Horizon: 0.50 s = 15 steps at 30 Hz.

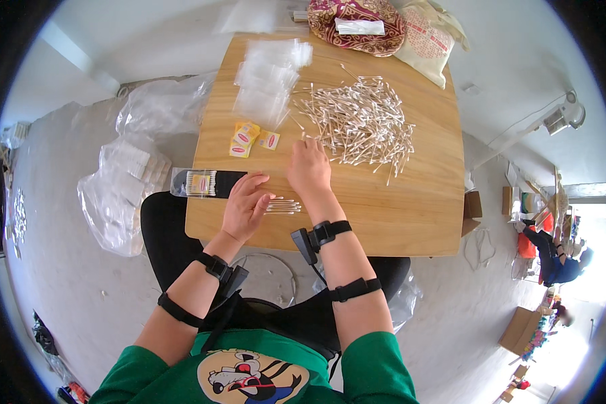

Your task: Manually aligning and packaging cotton swabs into small plastic bags.

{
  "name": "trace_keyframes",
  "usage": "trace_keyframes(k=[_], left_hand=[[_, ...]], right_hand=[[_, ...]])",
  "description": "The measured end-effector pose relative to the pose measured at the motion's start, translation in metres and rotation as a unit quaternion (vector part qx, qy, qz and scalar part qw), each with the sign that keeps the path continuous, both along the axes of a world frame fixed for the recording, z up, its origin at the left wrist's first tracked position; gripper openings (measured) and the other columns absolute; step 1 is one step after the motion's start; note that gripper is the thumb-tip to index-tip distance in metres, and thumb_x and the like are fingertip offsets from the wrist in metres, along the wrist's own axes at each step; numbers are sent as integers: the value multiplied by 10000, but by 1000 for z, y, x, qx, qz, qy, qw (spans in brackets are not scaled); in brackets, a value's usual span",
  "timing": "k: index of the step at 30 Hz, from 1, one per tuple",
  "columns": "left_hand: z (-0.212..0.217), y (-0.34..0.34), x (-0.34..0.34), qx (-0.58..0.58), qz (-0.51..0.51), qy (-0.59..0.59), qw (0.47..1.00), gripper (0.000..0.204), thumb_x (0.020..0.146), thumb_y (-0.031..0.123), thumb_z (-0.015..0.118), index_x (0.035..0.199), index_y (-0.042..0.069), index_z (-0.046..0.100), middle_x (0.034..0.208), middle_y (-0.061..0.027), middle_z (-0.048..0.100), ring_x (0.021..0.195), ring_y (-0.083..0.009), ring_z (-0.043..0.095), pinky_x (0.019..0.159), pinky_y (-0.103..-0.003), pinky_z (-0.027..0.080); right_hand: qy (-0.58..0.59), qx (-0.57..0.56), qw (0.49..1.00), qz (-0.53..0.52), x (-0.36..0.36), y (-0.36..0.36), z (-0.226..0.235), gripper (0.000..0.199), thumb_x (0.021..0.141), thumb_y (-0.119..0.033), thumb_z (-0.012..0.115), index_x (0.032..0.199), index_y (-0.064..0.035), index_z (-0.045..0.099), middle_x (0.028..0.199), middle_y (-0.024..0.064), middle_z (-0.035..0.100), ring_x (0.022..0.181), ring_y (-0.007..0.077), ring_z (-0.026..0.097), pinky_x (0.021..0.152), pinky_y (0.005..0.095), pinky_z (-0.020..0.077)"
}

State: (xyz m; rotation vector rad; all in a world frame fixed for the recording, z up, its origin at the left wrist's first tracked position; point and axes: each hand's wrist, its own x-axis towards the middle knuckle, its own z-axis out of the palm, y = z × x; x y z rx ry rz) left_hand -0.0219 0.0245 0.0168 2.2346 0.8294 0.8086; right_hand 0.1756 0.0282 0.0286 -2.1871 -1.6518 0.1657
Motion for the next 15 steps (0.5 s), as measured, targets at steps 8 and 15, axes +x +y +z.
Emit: trace_keyframes(k=[8,15], left_hand=[[2,-3,3,-25,54,-24,998,357,1002,343,512,1085,34,671,1317,-173,568,1279,-355,502,1098,-452,373],[-3,1,2,15,15,6,1000,353,1003,340,509,1040,36,684,1262,-147,601,1281,-331,509,1102,-443,373]], right_hand=[[126,-28,990,52,-8,-54,12,159,848,-46,639,1004,-77,640,927,133,636,943,333,622,831,449,506],[-3,70,991,-113,32,-29,10,138,849,-88,669,986,-100,672,1044,103,619,1037,309,589,860,423,501]])
